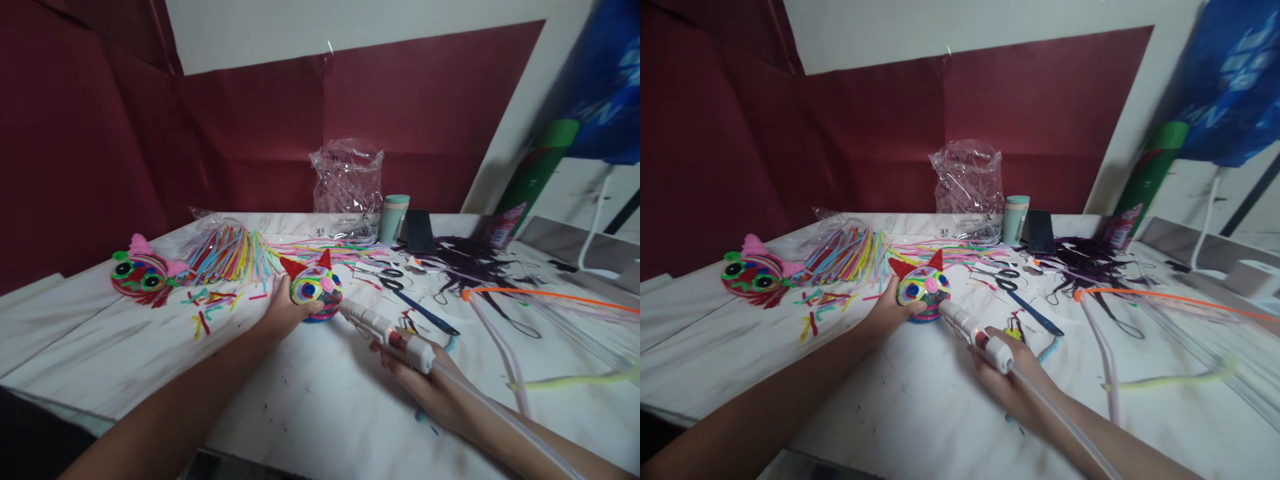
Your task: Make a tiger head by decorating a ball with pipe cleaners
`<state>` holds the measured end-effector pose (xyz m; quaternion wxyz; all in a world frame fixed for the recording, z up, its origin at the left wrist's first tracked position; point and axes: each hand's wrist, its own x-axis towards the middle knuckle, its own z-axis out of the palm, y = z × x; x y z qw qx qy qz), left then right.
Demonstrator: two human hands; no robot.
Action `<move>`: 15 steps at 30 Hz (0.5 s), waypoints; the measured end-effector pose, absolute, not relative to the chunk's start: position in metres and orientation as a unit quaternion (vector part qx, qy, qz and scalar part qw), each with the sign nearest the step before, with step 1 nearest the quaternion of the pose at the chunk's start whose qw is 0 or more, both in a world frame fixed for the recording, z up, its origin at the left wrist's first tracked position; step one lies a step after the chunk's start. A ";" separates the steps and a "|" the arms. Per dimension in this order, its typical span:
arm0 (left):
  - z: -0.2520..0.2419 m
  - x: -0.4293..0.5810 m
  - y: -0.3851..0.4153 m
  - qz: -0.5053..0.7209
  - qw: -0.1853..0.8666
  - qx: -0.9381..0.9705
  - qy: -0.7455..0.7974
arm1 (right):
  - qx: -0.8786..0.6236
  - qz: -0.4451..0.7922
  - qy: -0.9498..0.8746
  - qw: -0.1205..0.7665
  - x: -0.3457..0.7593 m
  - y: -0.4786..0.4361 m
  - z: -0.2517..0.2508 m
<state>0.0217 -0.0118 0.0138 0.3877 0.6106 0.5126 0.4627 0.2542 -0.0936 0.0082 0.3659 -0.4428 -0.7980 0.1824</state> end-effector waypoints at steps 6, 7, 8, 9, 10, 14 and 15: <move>0.017 0.023 -0.014 0.459 0.375 0.615 0.521 | -0.436 0.187 -0.801 0.364 0.254 -0.093 0.006; 0.017 0.023 -0.014 0.457 0.372 0.614 0.525 | -0.438 0.184 -0.802 0.364 0.254 -0.093 0.005; 0.017 0.023 -0.014 0.456 0.370 0.614 0.527 | -0.441 0.179 -0.801 0.364 0.254 -0.093 0.005; 0.018 0.023 -0.014 0.456 0.370 0.614 0.527 | -0.444 0.175 -0.799 0.365 0.255 -0.093 0.005; 0.018 0.023 -0.014 0.456 0.373 0.614 0.525 | -0.447 0.171 -0.796 0.370 0.255 -0.093 0.005; 0.018 0.023 -0.015 0.459 0.390 0.607 0.519 | -0.434 0.172 -0.797 0.382 0.255 -0.093 0.006; 0.018 0.023 -0.015 0.460 0.390 0.605 0.520 | -0.428 0.174 -0.800 0.382 0.254 -0.093 0.006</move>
